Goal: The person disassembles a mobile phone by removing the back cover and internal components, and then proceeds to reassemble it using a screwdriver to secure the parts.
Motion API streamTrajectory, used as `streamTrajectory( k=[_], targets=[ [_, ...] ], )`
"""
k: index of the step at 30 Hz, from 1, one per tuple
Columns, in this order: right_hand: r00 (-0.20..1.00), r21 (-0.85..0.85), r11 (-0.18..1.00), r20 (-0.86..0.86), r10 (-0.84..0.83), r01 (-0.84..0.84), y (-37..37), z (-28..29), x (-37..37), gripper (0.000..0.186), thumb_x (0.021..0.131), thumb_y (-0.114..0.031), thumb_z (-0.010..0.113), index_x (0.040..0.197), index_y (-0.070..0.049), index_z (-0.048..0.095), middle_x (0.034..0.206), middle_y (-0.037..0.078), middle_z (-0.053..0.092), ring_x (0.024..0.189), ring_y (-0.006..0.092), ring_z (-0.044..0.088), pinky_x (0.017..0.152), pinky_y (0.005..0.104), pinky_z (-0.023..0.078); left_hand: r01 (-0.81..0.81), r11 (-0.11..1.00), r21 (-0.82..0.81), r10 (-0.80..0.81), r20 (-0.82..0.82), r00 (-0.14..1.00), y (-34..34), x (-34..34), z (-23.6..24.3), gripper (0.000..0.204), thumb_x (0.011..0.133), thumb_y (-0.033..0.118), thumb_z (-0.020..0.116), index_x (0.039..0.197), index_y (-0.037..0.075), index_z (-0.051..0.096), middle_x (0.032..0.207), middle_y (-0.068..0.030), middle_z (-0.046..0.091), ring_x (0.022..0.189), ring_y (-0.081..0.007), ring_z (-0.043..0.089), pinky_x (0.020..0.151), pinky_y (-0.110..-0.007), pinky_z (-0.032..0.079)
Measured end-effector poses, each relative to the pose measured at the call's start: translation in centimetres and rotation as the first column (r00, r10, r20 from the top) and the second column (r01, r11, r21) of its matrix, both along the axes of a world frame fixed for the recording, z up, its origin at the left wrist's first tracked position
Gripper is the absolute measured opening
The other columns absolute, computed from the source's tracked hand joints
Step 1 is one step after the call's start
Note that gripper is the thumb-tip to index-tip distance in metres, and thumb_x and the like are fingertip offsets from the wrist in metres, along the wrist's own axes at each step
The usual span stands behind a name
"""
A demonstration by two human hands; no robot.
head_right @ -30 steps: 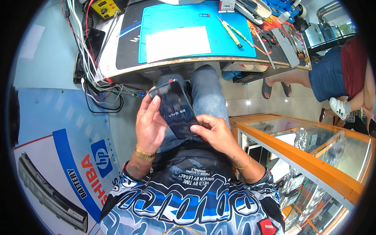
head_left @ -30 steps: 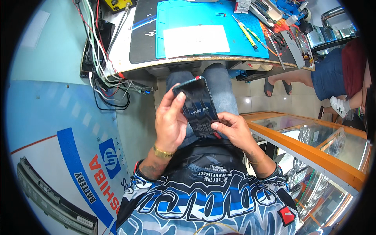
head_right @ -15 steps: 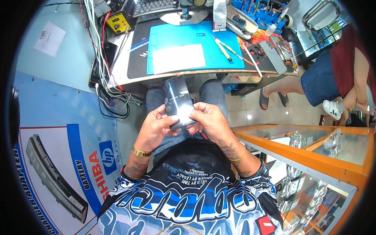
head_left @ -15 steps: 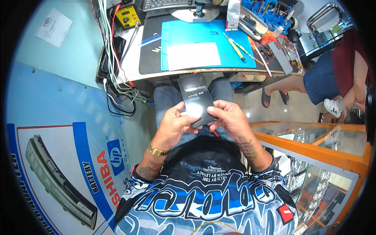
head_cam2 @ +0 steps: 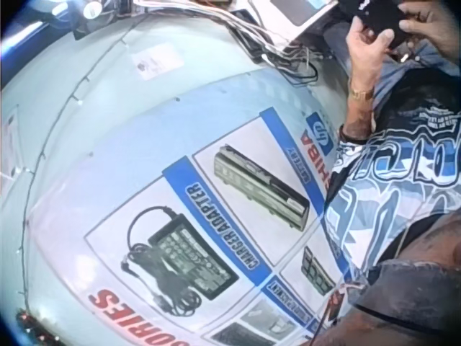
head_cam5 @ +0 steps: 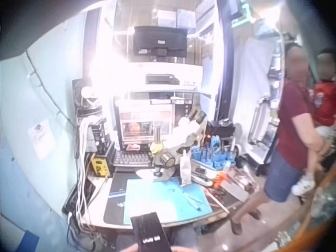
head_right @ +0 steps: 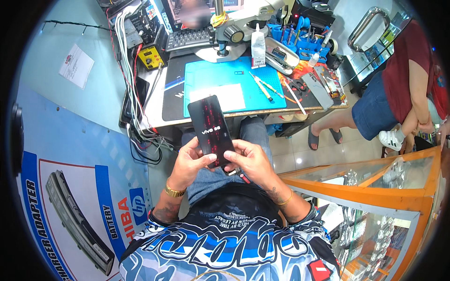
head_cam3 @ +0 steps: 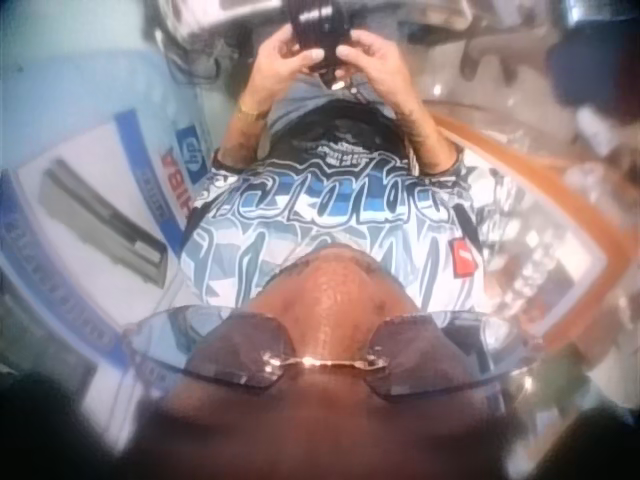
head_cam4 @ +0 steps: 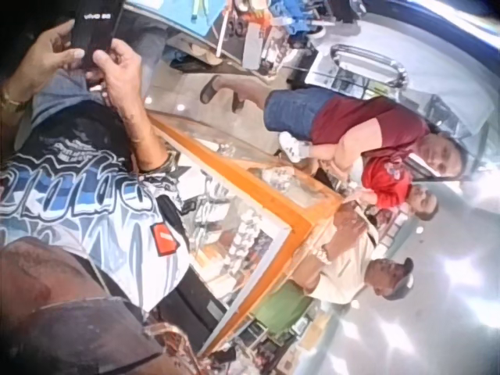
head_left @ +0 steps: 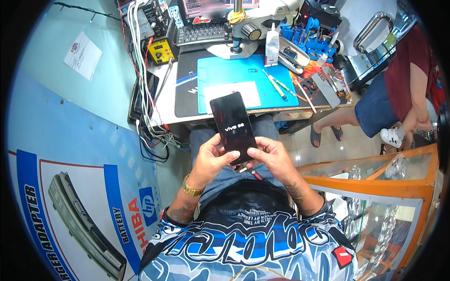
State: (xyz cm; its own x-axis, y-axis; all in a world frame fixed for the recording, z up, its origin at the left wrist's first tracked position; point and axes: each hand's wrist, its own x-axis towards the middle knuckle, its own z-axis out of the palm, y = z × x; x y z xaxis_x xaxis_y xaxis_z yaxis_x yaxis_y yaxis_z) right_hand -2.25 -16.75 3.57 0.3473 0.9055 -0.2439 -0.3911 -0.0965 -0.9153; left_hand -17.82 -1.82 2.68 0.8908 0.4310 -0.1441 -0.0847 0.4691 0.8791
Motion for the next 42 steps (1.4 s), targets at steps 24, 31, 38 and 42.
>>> streamTrajectory(
  k=[24,31,38,42],
  targets=[
    [0.126,0.245,0.966,0.959,-0.253,0.078,7.4,-0.1,0.9,0.042,0.078,-0.011,0.08,0.118,-0.004,0.071,0.106,0.013,0.06,0.087,0.0308,0.062,0.071,0.0424,0.053,-0.241,0.918,-0.315,0.304,0.169,0.937,3.6,6.9,-3.0,0.028,0.106,0.011,0.054,0.131,0.001,0.056,0.122,-0.0093,0.067,0.107,-0.017,0.067,0.095,-0.034,0.054],
    [0.175,0.139,0.897,0.957,-0.23,0.419,7.4,0.2,10.9,0.028,0.092,-0.025,0.072,0.11,-0.004,0.074,0.089,0.017,0.069,0.079,0.0334,0.067,0.072,0.0431,0.054,0.07,0.947,0.314,-0.028,-0.138,0.99,12.0,7.6,-2.9,0.031,0.1,0.008,0.06,0.129,-0.004,0.064,0.113,-0.005,0.072,0.099,-0.0111,0.065,0.093,-0.028,0.051],
    [0.064,-0.025,0.869,0.998,-0.007,0.494,5.8,-2.7,17.1,0.025,0.089,-0.026,0.074,0.103,-0.005,0.077,0.096,0.021,0.072,0.09,0.0379,0.069,0.08,0.047,0.054,0.382,0.761,0.525,-0.182,-0.392,0.902,18.0,11.5,-2.2,0.034,0.096,0.009,0.069,0.126,-0.007,0.068,0.106,-0.0126,0.077,0.094,-0.0134,0.068,0.085,-0.03,0.055],
    [-0.02,-0.042,0.884,0.998,0.057,0.465,7.5,-3.4,16.9,0.029,0.086,-0.027,0.076,0.101,-0.002,0.074,0.095,0.022,0.071,0.093,0.0388,0.068,0.081,0.0482,0.054,0.408,0.7,0.586,-0.233,-0.353,0.906,18.1,13.6,-2.7,0.036,0.094,0.015,0.073,0.123,-0.005,0.069,0.103,-0.0158,0.077,0.091,-0.0176,0.071,0.085,-0.032,0.054]
  ],
)
